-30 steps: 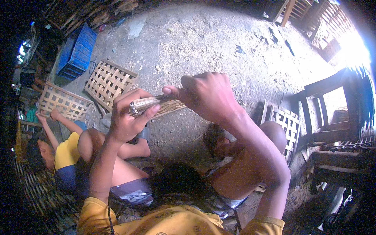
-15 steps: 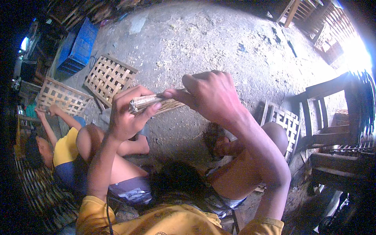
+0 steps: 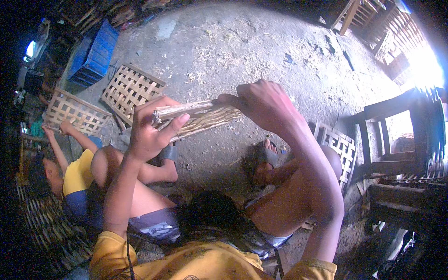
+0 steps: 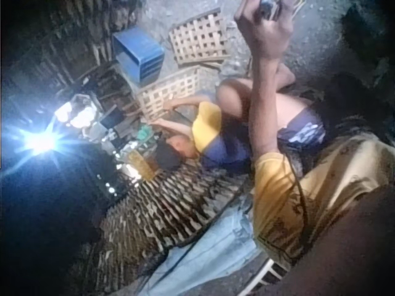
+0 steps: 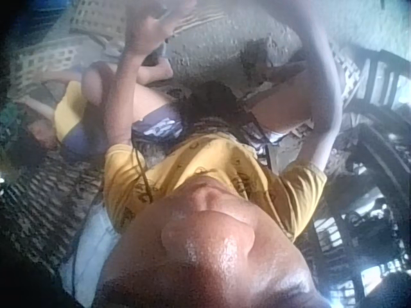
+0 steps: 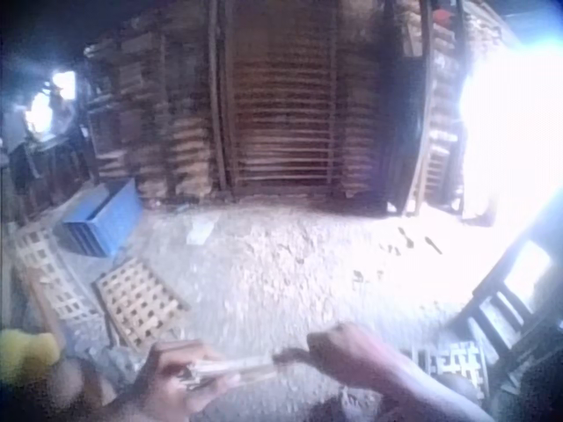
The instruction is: The person sits on the floor and weaves a rectangular basket using thin wooden strips. They interlace the strips by hand to form a grid pattern, occasionally adjusting the frame and bending the strips to fit.
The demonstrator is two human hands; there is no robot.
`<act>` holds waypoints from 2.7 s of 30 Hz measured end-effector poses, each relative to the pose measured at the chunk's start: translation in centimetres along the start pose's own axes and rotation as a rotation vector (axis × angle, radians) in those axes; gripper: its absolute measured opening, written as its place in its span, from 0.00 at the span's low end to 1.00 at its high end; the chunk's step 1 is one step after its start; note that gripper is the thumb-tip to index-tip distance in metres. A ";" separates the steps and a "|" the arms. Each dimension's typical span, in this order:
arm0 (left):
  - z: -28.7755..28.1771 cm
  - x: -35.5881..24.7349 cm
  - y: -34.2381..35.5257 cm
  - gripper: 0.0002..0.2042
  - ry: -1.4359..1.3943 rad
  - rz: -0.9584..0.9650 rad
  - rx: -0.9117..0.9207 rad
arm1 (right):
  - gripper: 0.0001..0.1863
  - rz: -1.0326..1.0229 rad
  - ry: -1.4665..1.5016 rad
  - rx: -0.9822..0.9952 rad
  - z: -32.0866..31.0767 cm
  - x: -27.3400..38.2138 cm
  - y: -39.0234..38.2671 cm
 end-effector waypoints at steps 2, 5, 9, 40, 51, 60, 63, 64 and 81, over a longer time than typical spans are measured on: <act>-0.1 0.0 -0.1 0.11 -0.014 -0.033 0.011 | 0.33 0.037 0.063 0.013 -0.2 0.6 -0.2; -0.2 -0.1 -0.2 0.11 0.009 -0.037 0.015 | 0.32 0.004 0.174 -0.068 -0.1 1.1 -0.5; -0.1 -0.2 -0.2 0.11 0.020 0.001 0.024 | 0.30 -0.111 0.180 -0.177 0.7 1.7 -0.3; -0.4 0.2 -0.1 0.12 -0.013 -0.002 0.035 | 0.32 -0.038 0.132 0.023 0.5 -0.1 0.2; -0.6 0.4 -0.5 0.14 0.039 -0.043 0.067 | 0.42 -0.015 0.133 0.224 0.8 -1.9 1.1; -0.9 0.8 -0.5 0.14 0.025 -0.074 0.090 | 0.47 0.049 -0.032 0.468 2.2 -7.6 1.3; -1.8 1.4 -0.9 0.14 0.049 -0.086 0.058 | 0.46 0.087 -0.204 0.450 2.9 -9.4 1.7; -2.1 1.6 -1.3 0.14 0.073 -0.100 0.053 | 0.45 0.104 -0.113 0.393 3.1 -9.4 2.0; -1.6 1.6 -0.9 0.13 0.033 -0.109 0.034 | 0.41 0.063 0.141 0.238 2.6 -5.3 2.3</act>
Point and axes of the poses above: each hand's wrist, its own y-axis towards the middle knuckle, its own z-axis out of the palm, x = y × z, the point moved 2 cm from there along y, towards the middle knuckle, and after that the axes turned 9 degrees about -z, right-handed, at the moved point
